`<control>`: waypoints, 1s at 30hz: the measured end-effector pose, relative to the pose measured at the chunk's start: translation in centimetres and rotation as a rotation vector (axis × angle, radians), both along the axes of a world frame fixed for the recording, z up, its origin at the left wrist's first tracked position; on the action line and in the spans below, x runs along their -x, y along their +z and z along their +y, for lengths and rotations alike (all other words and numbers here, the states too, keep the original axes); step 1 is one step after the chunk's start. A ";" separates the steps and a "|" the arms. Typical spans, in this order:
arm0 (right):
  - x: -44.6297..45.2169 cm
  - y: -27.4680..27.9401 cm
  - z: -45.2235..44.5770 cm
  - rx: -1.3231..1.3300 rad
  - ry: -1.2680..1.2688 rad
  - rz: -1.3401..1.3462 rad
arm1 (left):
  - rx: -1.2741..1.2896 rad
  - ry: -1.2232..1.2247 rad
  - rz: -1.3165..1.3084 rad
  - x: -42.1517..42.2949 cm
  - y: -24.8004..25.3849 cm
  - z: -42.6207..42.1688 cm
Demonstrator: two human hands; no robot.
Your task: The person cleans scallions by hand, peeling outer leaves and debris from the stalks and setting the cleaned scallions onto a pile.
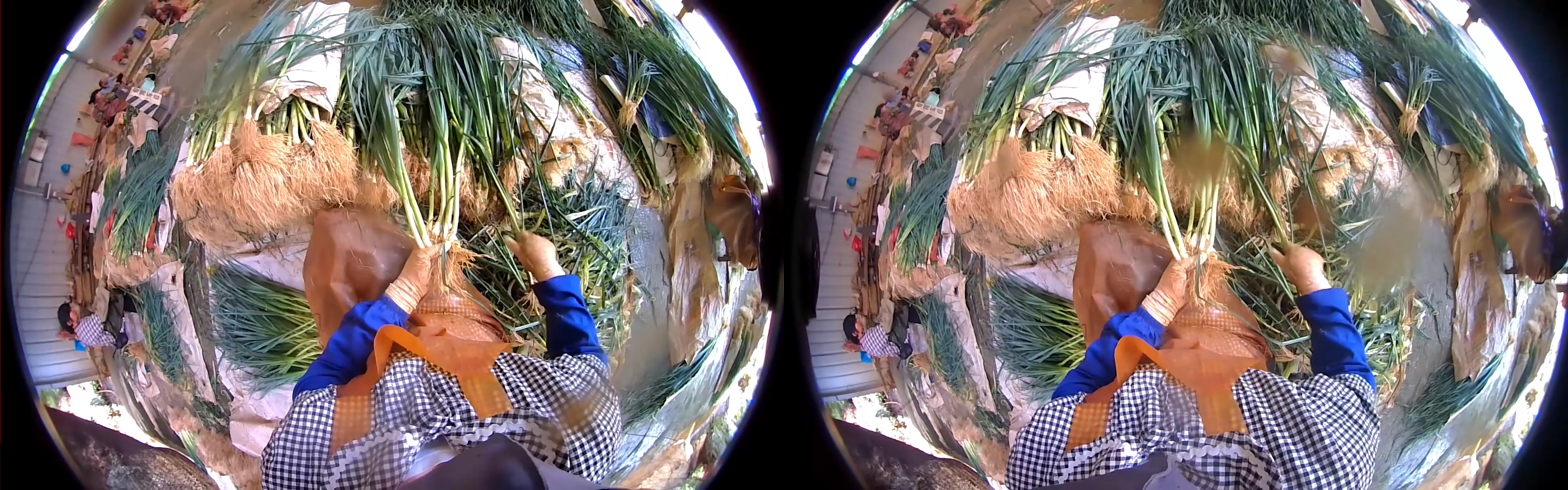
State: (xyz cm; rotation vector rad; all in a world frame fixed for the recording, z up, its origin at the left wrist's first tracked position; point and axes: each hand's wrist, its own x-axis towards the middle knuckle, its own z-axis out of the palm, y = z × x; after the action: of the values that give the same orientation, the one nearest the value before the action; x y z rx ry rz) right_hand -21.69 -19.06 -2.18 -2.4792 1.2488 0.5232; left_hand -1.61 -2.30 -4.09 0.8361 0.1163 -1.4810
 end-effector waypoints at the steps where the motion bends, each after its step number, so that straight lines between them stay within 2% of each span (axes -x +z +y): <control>1: -1.6 1.4 0.6 -0.022 -0.086 -0.350 | 0.002 -0.007 0.000 0.1 0.0 -0.2; 2: -3.5 1.9 1.3 -0.099 -0.107 -0.742 | -0.003 -0.012 -0.028 0.2 -0.2 -0.3; 3: -5.5 3.1 2.3 -0.430 -0.198 -1.060 | -0.008 -0.014 -0.058 0.2 -0.3 -0.3; 4: -7.0 2.9 2.6 -0.638 -0.149 -1.199 | 0.003 0.014 -0.074 0.3 -0.2 -0.3; 5: -7.8 1.0 2.7 -0.825 -0.172 -1.123 | -0.003 0.018 -0.079 0.4 0.0 0.0; 7: -8.5 3.5 5.1 -0.961 -0.141 -1.014 | -0.019 0.081 -0.051 0.2 0.2 0.1; 8: -8.2 2.9 5.2 -0.733 -0.047 -0.760 | -0.062 0.249 -0.212 0.8 0.3 -0.7; 9: -7.1 2.4 5.9 -0.551 0.153 -0.777 | -0.038 0.323 -0.341 1.2 0.8 -0.8; 10: -6.4 6.0 7.0 -0.734 -0.067 -0.560 | -0.035 0.255 -0.415 0.7 -0.1 -0.8; 11: -4.8 5.9 8.1 -0.705 0.156 -0.844 | -0.031 0.185 -0.487 0.2 -1.1 -0.9; 12: -3.6 6.5 8.3 -0.711 0.417 -0.579 | -0.033 0.202 -0.501 0.2 -0.9 -1.2; 13: -1.9 8.4 9.1 -0.834 0.257 -0.387 | -0.036 0.220 -0.513 0.3 -0.3 -1.5; 14: -0.1 8.8 9.3 -0.907 0.438 -0.651 | -0.036 0.225 -0.495 0.0 0.2 -1.7; 15: 1.9 8.3 8.7 -1.108 0.316 -0.629 | -0.040 0.221 -0.493 -0.3 -0.4 -1.6; 17: 3.7 9.2 6.3 -1.183 -0.256 -0.518 | -0.023 0.081 -0.425 -0.8 -2.0 -1.7; 18: 3.0 8.1 5.6 -0.782 -0.207 -0.524 | -0.015 -0.022 -0.393 -1.3 -1.8 -1.8; 19: 2.0 5.8 5.3 -0.380 -0.152 -0.515 | -0.009 -0.026 -0.393 -1.3 -1.4 -1.9; 20: 1.2 2.5 5.4 -0.284 -0.075 -0.581 | -0.029 -0.146 -0.312 -1.3 -0.6 -2.1; 21: -0.2 1.8 6.5 -0.424 0.039 -0.708 | -0.050 -0.259 -0.235 -1.5 0.2 -2.3; 23: -2.1 1.9 8.3 -0.757 0.379 -0.517 | -0.080 -0.296 -0.146 -2.4 1.5 -1.9; 25: -3.4 -0.6 4.8 -0.387 0.683 -0.434 | 0.072 -0.253 0.011 -3.8 4.2 -1.3; 26: -4.9 -0.4 2.5 -0.025 0.758 -0.298 | 0.111 -0.255 0.114 -4.7 6.6 -1.0; 27: -5.7 -1.8 0.1 0.093 0.353 -0.844 | 0.159 -0.192 0.063 -5.1 10.5 -0.7; 28: -7.5 1.3 -1.6 0.197 0.205 -0.541 | 0.409 -0.152 0.072 -6.2 11.5 -0.1; 29: -8.7 0.8 -3.5 0.351 0.296 -0.485 | 0.516 -0.056 0.116 -7.1 12.7 0.0; 30: -10.0 0.0 -4.9 0.320 0.354 -0.460 | 0.628 0.034 0.169 -8.0 14.0 0.1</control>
State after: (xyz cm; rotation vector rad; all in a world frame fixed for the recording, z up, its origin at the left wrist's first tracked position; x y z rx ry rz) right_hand -11.67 -23.95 -2.19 -2.8762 0.7636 -0.1918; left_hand 6.37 -2.19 9.92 0.2008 -0.2016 -1.4348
